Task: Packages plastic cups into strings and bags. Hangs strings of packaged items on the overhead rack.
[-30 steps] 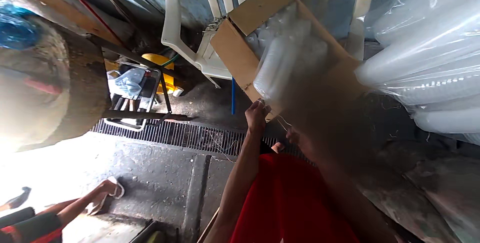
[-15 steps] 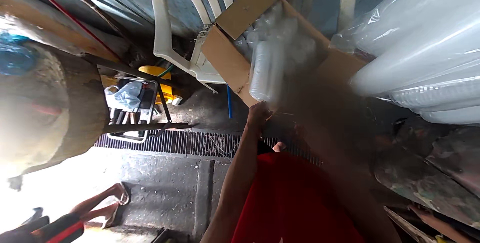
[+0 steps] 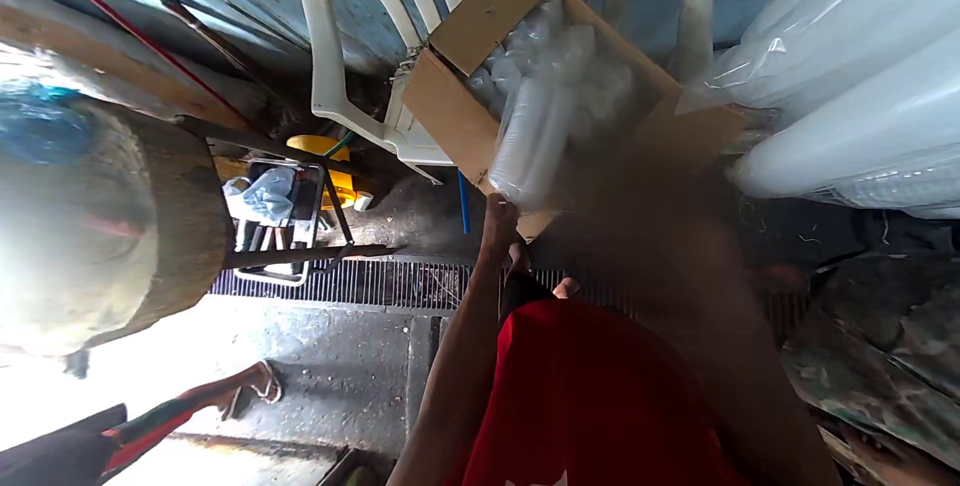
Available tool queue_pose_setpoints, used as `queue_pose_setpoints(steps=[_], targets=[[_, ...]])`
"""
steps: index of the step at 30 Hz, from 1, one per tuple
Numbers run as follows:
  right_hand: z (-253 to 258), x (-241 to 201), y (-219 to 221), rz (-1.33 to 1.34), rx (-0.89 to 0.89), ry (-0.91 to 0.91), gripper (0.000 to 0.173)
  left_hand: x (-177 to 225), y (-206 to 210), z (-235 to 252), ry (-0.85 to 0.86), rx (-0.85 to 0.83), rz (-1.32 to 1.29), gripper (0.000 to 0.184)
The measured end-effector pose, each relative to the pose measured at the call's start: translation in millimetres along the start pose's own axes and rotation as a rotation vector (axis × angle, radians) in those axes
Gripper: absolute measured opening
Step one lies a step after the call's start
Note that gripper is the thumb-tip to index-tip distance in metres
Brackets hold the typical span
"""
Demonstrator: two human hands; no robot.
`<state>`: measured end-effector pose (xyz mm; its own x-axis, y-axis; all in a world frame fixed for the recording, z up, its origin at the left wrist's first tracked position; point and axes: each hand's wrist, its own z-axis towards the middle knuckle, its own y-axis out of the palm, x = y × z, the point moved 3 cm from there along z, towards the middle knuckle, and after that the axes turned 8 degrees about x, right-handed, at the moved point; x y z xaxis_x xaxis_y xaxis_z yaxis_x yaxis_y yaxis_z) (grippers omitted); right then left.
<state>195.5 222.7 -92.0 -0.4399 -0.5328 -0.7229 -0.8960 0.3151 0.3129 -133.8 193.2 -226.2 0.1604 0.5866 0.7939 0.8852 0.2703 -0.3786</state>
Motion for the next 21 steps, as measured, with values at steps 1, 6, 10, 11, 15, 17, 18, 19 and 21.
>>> queue_pose_setpoints(steps=[1, 6, 10, 11, 15, 17, 18, 19, 21], targets=[[-5, -10, -6, 0.032, -0.005, -0.056, 0.036, 0, -5, 0, 0.04, 0.032, 0.034, 0.035], [-33, -63, -26, 0.076, -0.1, -0.243, 0.036, 16, -11, -10, 0.447, 0.198, 0.309, 0.024], [-58, -89, -9, -0.072, -0.11, -0.468, 0.03, 11, -8, -8, 0.814, 0.268, 0.447, 0.014], [-62, -92, -4, -0.118, -0.13, -0.524, 0.028, 10, -10, -5, 0.839, 0.289, 0.467, 0.014], [-64, -93, 4, -0.164, -0.145, -0.596, 0.025, 11, -19, 1, 0.885, 0.34, 0.504, 0.015], [-64, -91, 9, -0.179, -0.154, -0.604, 0.026, 9, -21, 1, 0.894, 0.354, 0.506, 0.014], [-64, -91, 12, -0.184, -0.163, -0.606, 0.026, 8, -20, 3, 0.895, 0.365, 0.508, 0.015], [-63, -90, 15, -0.188, -0.172, -0.605, 0.026, 5, -19, 4, 0.887, 0.377, 0.515, 0.015], [-63, -89, 21, -0.181, -0.232, -0.614, 0.025, 1, -19, 2, 0.825, 0.376, 0.534, 0.019]])
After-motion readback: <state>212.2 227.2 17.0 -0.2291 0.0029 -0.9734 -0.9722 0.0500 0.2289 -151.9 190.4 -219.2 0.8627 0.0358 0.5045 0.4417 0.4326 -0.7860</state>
